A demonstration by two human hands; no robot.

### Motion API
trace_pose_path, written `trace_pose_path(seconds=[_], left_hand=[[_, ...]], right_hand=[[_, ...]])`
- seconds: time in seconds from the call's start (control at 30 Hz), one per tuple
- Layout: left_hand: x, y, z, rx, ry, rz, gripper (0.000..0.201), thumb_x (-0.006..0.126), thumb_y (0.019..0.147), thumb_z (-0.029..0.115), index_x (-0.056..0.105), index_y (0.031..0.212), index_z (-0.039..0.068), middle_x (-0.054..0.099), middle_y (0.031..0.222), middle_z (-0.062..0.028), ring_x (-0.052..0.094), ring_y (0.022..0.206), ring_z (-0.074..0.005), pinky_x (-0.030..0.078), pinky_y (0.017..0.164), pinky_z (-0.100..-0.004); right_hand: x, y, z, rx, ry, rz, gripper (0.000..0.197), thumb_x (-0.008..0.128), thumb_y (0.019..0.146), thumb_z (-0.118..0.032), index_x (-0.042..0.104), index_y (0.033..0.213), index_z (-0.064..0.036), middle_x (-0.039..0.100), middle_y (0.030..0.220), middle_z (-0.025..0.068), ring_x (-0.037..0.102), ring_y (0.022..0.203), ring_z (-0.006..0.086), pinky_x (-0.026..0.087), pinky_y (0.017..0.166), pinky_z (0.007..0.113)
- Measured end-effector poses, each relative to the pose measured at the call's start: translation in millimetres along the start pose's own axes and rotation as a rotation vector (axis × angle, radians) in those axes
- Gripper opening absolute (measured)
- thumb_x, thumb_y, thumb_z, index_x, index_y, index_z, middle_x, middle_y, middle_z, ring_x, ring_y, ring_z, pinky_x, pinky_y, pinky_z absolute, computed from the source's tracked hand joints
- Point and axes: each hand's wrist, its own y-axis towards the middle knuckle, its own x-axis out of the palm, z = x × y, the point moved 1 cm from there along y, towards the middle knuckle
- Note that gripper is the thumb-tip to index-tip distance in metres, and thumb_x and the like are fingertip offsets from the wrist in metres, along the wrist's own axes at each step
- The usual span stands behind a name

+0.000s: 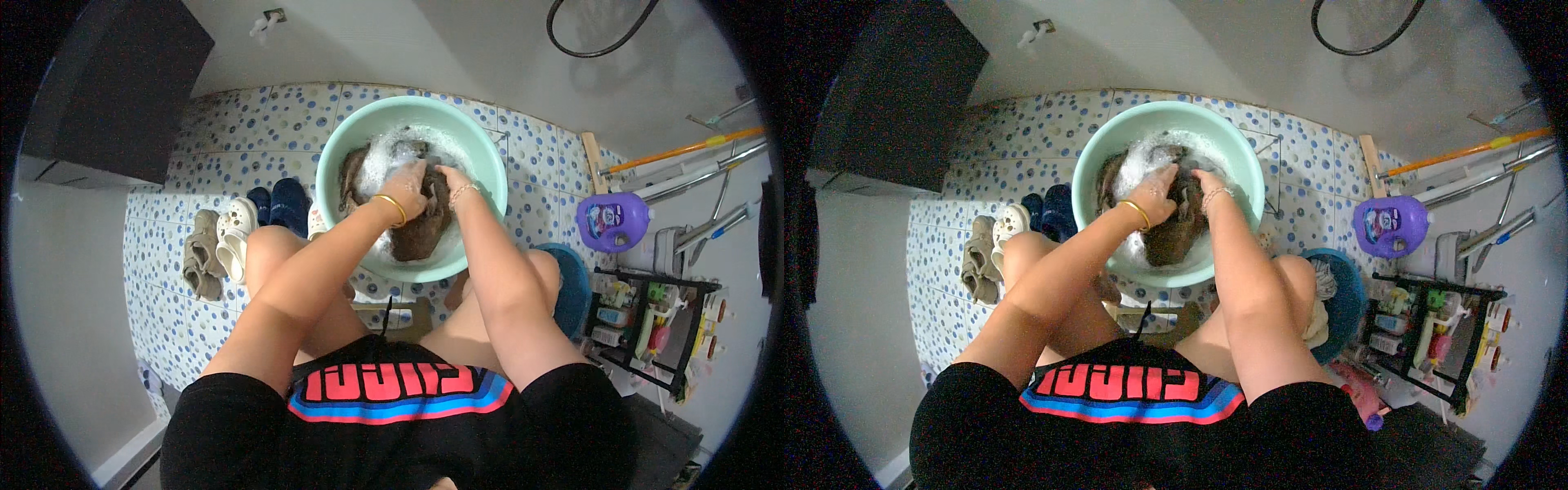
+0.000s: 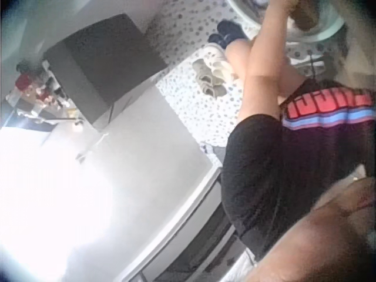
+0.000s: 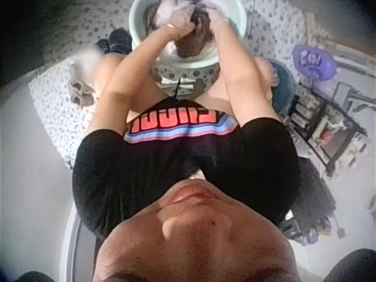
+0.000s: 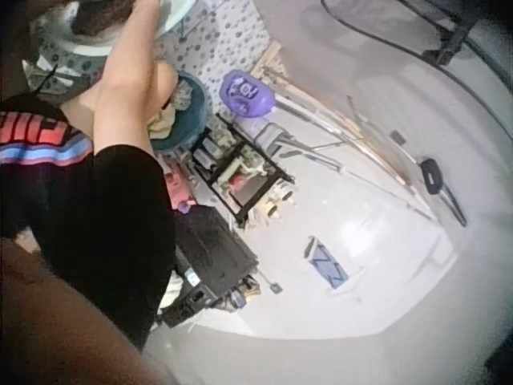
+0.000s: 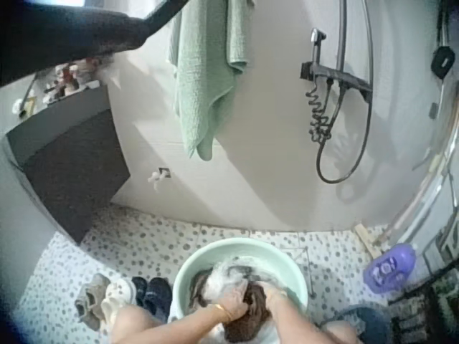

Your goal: The person hand-washes a brown cloth in a light green basin filled with soapy water, scrubbing and wringing it repeatedly. They then transfer the cloth to a blue bucket and proceed to wash a black cloth in the same basin using the same method.

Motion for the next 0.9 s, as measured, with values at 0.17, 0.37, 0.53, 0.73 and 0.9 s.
trace_pose_path(seconds=[0.17,0.37,0.53,0.73,0.9], left_hand=[[9,-31,35,-0.059,-0.014,-0.053,0.124,0.070,0.055,0.052,-0.013,0.127,-0.007,0.008,0.131,-0.0335,0.012,0.124,-0.0414,0.019,0.101,-0.0382],[23,-51,43,-0.103,-0.370,0.385,0.111,0.072,0.060,0.029,-0.009,0.130,0.001,0.026,0.123,-0.0323,0.037,0.109,-0.0420,0.037,0.087,-0.0401],[13,-46,23,-0.023,-0.334,0.476,0.055,0.061,0.070,0.013,0.037,0.119,0.006,0.055,0.096,-0.0207,0.055,0.085,-0.0352,0.045,0.074,-0.0392],[-68,-64,4,0.001,-0.400,0.556,0.038,0.062,0.074,0.025,0.054,0.104,0.004,0.057,0.095,-0.0203,0.056,0.088,-0.0297,0.043,0.078,-0.0353],[-95,-60,-17,0.085,-0.528,0.451,0.034,0.061,0.075,0.022,0.056,0.102,0.002,0.059,0.088,-0.0156,0.055,0.078,-0.0220,0.044,0.071,-0.0318]], right_hand=[[83,-124,-22,-0.259,-0.189,0.233,0.051,0.065,0.066,-0.026,0.049,0.106,0.0012,0.034,0.124,0.0203,0.024,0.120,0.0285,0.017,0.097,0.048],[107,-182,-4,-0.365,-0.059,0.003,0.033,0.060,0.074,-0.022,0.052,0.097,0.0012,0.055,0.095,0.0145,0.054,0.085,0.0250,0.043,0.073,0.042],[84,-192,10,-0.427,0.006,0.238,0.025,0.058,0.076,-0.024,0.048,0.086,-0.0035,0.045,0.065,0.0034,0.038,0.046,0.0085,0.028,0.035,0.022],[39,-196,5,-0.645,-0.408,0.809,0.058,0.062,0.066,-0.035,0.044,0.102,0.0058,0.047,0.098,0.0166,0.049,0.080,0.0215,0.042,0.064,0.034],[68,-208,-11,-0.569,-0.263,0.715,0.051,0.061,0.068,-0.030,0.046,0.101,0.0064,0.051,0.095,0.0167,0.051,0.085,0.0237,0.043,0.072,0.038]])
